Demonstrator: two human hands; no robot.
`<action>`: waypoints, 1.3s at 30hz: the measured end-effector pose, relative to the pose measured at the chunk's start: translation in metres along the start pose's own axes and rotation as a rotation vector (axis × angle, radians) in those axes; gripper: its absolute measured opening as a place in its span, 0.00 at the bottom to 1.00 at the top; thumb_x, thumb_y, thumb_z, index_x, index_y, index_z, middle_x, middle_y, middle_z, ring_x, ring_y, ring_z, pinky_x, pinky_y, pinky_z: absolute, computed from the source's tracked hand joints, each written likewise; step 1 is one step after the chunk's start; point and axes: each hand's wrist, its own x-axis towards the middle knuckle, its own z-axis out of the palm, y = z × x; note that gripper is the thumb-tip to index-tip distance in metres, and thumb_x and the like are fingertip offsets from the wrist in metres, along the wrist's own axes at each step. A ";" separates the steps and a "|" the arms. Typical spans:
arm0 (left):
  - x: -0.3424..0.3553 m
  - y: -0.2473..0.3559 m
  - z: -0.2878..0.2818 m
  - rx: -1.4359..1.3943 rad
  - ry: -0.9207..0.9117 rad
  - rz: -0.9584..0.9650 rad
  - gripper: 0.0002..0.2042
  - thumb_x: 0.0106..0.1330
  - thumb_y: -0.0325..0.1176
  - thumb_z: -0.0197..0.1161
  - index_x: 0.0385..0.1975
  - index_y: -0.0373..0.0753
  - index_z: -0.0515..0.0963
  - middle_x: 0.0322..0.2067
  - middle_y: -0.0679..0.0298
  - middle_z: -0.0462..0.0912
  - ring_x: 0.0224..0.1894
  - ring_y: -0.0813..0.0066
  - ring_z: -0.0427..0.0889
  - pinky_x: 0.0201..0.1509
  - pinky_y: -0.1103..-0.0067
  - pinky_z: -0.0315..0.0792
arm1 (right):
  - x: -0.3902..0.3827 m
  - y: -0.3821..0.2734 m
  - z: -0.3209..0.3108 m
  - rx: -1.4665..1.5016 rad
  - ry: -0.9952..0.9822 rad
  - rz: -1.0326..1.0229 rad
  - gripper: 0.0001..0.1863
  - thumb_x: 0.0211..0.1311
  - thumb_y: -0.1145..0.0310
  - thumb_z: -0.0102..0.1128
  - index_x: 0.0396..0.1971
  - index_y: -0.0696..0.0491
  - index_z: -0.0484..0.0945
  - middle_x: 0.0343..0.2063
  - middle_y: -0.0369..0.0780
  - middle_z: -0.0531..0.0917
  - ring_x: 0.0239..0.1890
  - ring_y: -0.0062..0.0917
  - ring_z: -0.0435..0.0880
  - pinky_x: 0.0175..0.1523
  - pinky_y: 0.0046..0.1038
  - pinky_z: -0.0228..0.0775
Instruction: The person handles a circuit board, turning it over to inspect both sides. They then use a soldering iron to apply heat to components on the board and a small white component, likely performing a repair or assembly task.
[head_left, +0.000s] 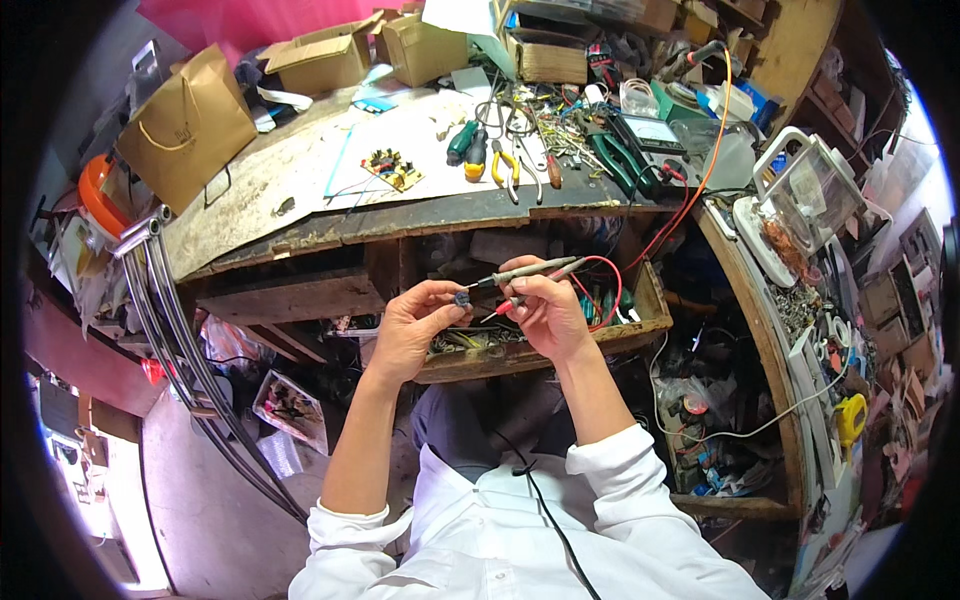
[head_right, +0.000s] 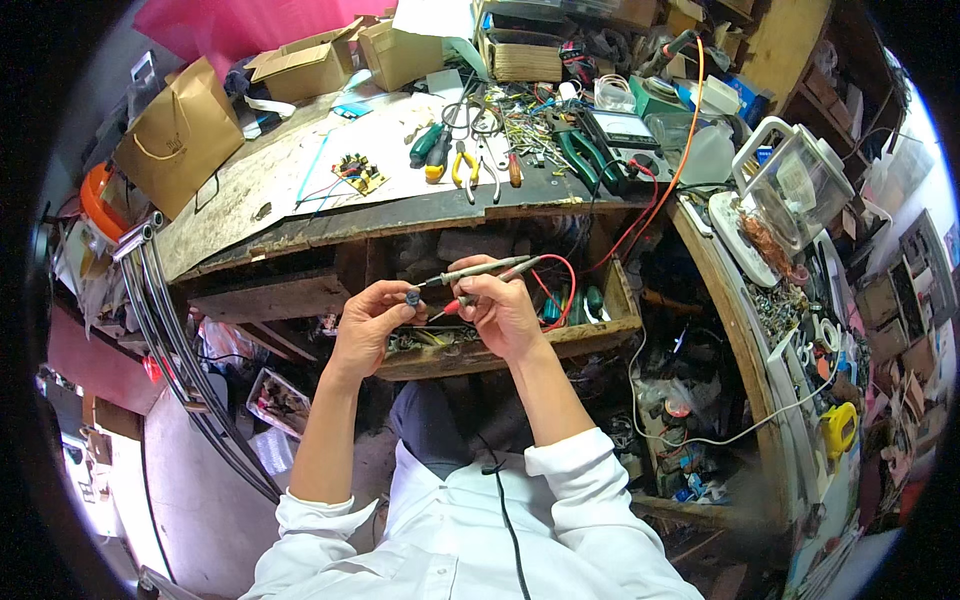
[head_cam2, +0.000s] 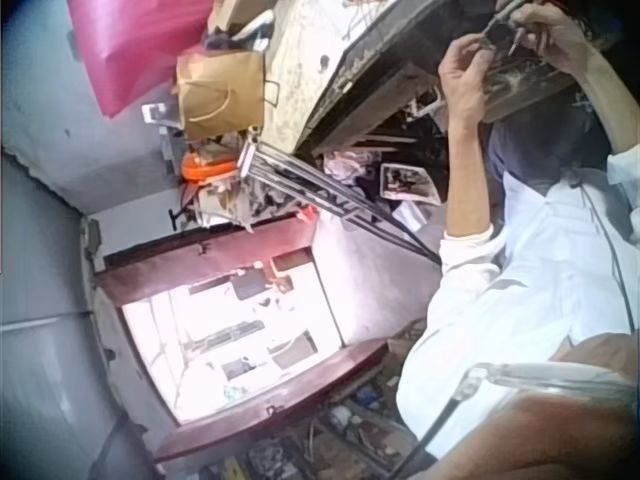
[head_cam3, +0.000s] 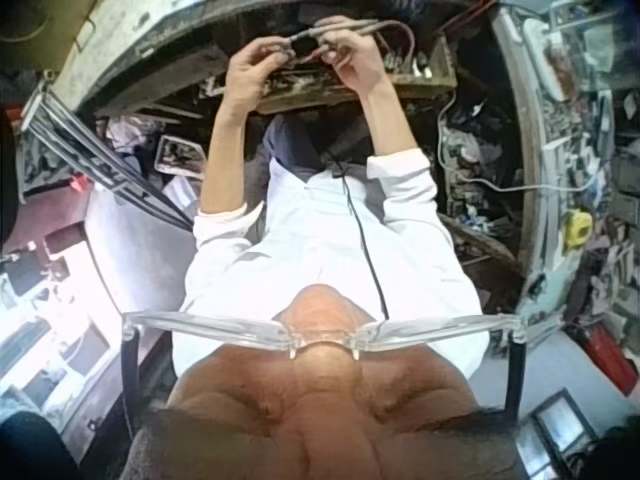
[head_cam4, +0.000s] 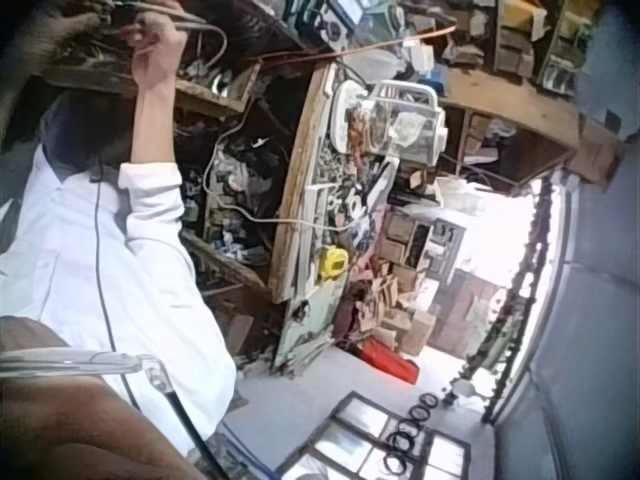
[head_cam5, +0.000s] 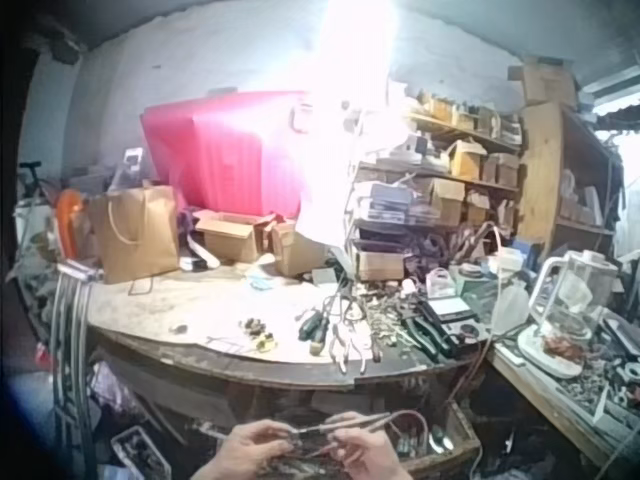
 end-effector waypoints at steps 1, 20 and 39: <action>0.000 0.000 0.001 0.000 -0.002 -0.006 0.11 0.64 0.24 0.65 0.46 0.35 0.79 0.35 0.61 0.85 0.37 0.73 0.85 0.46 0.75 0.80 | 0.000 -0.001 0.000 -0.002 0.040 -0.002 0.12 0.56 0.76 0.61 0.42 0.60 0.78 0.26 0.39 0.82 0.22 0.17 0.79 0.22 0.15 0.69; -0.002 0.003 0.001 0.004 -0.025 -0.034 0.11 0.64 0.23 0.65 0.46 0.35 0.80 0.36 0.63 0.85 0.37 0.77 0.84 0.47 0.79 0.80 | 0.002 0.002 0.002 -0.100 0.104 -0.078 0.06 0.63 0.71 0.61 0.36 0.57 0.78 0.24 0.36 0.81 0.19 0.15 0.77 0.23 0.19 0.73; -0.002 0.002 0.001 0.032 -0.054 -0.040 0.12 0.62 0.21 0.65 0.46 0.35 0.80 0.37 0.61 0.85 0.38 0.74 0.85 0.47 0.77 0.81 | 0.002 0.003 0.006 -0.134 0.060 -0.044 0.07 0.60 0.71 0.65 0.35 0.57 0.79 0.27 0.38 0.82 0.19 0.16 0.79 0.24 0.18 0.74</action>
